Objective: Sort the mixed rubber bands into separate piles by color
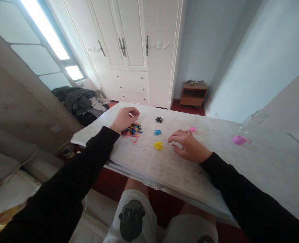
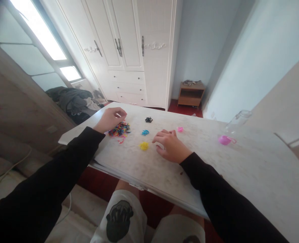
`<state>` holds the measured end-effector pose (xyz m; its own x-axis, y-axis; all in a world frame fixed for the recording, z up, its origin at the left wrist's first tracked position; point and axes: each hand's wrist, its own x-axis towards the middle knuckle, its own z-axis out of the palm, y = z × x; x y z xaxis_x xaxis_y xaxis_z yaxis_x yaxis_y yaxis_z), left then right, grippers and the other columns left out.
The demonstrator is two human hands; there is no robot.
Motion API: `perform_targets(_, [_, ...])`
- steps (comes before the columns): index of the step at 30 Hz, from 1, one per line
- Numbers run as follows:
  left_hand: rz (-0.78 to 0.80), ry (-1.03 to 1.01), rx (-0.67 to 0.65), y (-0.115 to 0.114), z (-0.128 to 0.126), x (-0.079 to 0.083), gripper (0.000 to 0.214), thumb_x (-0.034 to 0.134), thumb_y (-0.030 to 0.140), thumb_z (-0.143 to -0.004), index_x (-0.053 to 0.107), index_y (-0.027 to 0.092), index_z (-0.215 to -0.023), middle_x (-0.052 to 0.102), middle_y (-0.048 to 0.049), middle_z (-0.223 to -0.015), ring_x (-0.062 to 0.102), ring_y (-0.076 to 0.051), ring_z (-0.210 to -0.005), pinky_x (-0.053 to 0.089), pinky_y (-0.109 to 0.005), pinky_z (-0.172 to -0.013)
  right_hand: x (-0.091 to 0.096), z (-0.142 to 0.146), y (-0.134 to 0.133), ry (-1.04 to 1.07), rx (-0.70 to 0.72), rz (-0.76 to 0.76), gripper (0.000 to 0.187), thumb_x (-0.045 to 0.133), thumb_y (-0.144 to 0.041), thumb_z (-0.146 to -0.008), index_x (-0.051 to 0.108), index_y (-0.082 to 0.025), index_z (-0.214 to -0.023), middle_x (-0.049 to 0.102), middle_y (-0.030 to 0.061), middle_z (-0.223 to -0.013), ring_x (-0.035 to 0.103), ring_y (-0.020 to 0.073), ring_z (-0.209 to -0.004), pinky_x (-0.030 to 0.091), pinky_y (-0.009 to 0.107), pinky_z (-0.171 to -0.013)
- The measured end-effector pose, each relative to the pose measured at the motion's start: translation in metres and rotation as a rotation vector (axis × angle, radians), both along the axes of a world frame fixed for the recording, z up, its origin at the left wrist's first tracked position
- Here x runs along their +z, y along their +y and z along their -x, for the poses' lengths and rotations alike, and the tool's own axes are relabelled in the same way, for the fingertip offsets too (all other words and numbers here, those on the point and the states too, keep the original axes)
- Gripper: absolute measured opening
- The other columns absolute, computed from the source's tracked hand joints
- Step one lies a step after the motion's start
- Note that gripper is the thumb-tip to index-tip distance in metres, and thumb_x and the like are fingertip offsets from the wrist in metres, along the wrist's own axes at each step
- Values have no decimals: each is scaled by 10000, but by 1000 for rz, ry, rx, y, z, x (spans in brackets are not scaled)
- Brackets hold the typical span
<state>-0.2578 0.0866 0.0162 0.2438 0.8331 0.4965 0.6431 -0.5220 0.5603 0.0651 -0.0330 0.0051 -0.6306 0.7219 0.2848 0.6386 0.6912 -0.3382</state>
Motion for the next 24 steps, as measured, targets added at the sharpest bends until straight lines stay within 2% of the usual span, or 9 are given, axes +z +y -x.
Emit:
perform_targets(2, [13, 78, -24, -5, 5, -6, 165, 624, 272, -764, 739, 170, -824, 760, -54, -816, 679, -180, -720, 567, -308, -724, 0, -1, 0, 1, -2, -1, 153, 587, -144, -908, 709, -197, -983, 761, 94, -1129, 635, 284, -1112, 303, 468, -938])
perform_targets(6, [-79, 286, -94, -13, 5, -21, 204, 571, 214, -735, 746, 187, -837, 749, -65, -874, 681, -223, -861, 546, -368, -869, 0, -1, -1, 6, -4, -8, 151, 588, -141, -904, 709, -199, -975, 760, 88, -1115, 631, 279, -1103, 294, 462, -934])
perform_targets(10, [-105, 400, -136, -13, 3, -34, 223, 554, 167, -692, 736, 203, -817, 755, -64, -882, 669, -245, -907, 528, -379, -887, 1, -1, -1, 11, 1, -14, 156, 589, -134, -901, 712, -198, -972, 758, 87, -1110, 629, 273, -1096, 288, 457, -936])
perform_targets(14, [-103, 380, -169, -10, 5, -41, 207, 552, 153, -688, 723, 211, -790, 760, -55, -876, 679, -235, -895, 527, -358, -881, 1, -1, -1, 15, -11, -8, 153, 595, -129, -893, 717, -195, -956, 755, 81, -1098, 630, 271, -1091, 282, 459, -948])
perform_targets(20, [-109, 369, -131, -10, 7, -42, 143, 554, 161, -701, 685, 201, -742, 728, -54, -816, 669, -222, -820, 519, -347, -814, 1, 0, -1, 9, -5, -4, 146, 591, -132, -893, 713, -194, -943, 752, 74, -1078, 626, 269, -1080, 277, 454, -933])
perform_targets(24, [-125, 320, -87, -14, 7, -41, 168, 538, 162, -718, 687, 192, -790, 701, -49, -810, 651, -209, -778, 510, -334, -782, 1, 0, -1, 18, -5, -3, 144, 590, -135, -897, 713, -196, -942, 753, 77, -1077, 624, 269, -1079, 276, 452, -934])
